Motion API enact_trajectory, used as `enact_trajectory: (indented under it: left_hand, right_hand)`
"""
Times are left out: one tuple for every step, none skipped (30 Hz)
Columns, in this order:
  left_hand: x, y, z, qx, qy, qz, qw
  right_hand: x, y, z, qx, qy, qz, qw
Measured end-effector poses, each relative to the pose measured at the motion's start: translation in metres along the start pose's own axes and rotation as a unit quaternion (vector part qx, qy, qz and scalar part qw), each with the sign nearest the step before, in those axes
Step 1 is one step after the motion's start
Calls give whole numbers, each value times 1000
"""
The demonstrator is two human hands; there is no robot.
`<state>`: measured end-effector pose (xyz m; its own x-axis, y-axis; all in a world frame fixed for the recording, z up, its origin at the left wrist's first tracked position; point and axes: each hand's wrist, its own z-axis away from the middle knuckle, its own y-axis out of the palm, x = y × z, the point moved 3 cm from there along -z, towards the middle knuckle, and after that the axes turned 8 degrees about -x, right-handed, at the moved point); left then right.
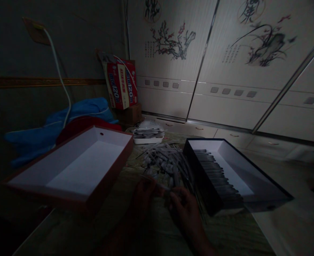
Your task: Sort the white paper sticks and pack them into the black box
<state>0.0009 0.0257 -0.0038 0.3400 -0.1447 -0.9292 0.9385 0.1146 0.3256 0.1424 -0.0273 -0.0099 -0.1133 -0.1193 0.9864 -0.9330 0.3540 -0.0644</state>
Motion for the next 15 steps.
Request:
enact_trajectory:
  left_hand:
    - [0, -1, 0, 1, 7, -11, 1000]
    - [0, -1, 0, 3, 14, -24, 1000]
    - [0, -1, 0, 5, 19, -35, 999]
    - [0, -1, 0, 7, 20, -41, 999]
    - [0, -1, 0, 10, 19, -43, 999]
    - [0, 0, 0, 13, 16, -40, 999]
    - [1, 0, 0, 16, 12, -35, 999]
    - [1, 1, 0, 14, 9, -31, 999]
    - [0, 1, 1, 12, 6, -29, 999]
    - [0, 1, 1, 10, 6, -29, 1000]
    - [-1, 1, 1, 7, 7, -31, 999]
    - [-2, 1, 1, 3, 10, -33, 999]
    - [-3, 1, 1, 1, 12, -37, 999]
    - [-3, 1, 1, -1, 15, -38, 999]
    - [-3, 0, 1, 0, 16, -36, 999]
  right_hand:
    - [-1, 1, 0, 11, 18, -11, 1000]
    - [-2, 1, 0, 22, 39, -19, 999]
    - [-3, 2, -1, 29, 56, -24, 998]
    - [-5, 2, -1, 33, 69, -25, 997]
    - [-7, 2, -2, 35, 76, -26, 996]
    - [-9, 1, -3, 34, 77, -27, 996]
    - [-10, 1, -4, 33, 74, -29, 996]
    - [-11, 1, -4, 33, 70, -33, 996]
    - [-12, 1, -5, 35, 69, -38, 996]
    - [-13, 1, -5, 37, 70, -44, 996]
    - [-13, 1, -5, 35, 70, -51, 996]
    - [-13, 1, -5, 33, 69, -56, 995]
    - [-12, 1, -5, 31, 66, -59, 996]
    - [-11, 1, -4, 29, 59, -55, 996]
    - [-10, 1, -4, 27, 49, -47, 997]
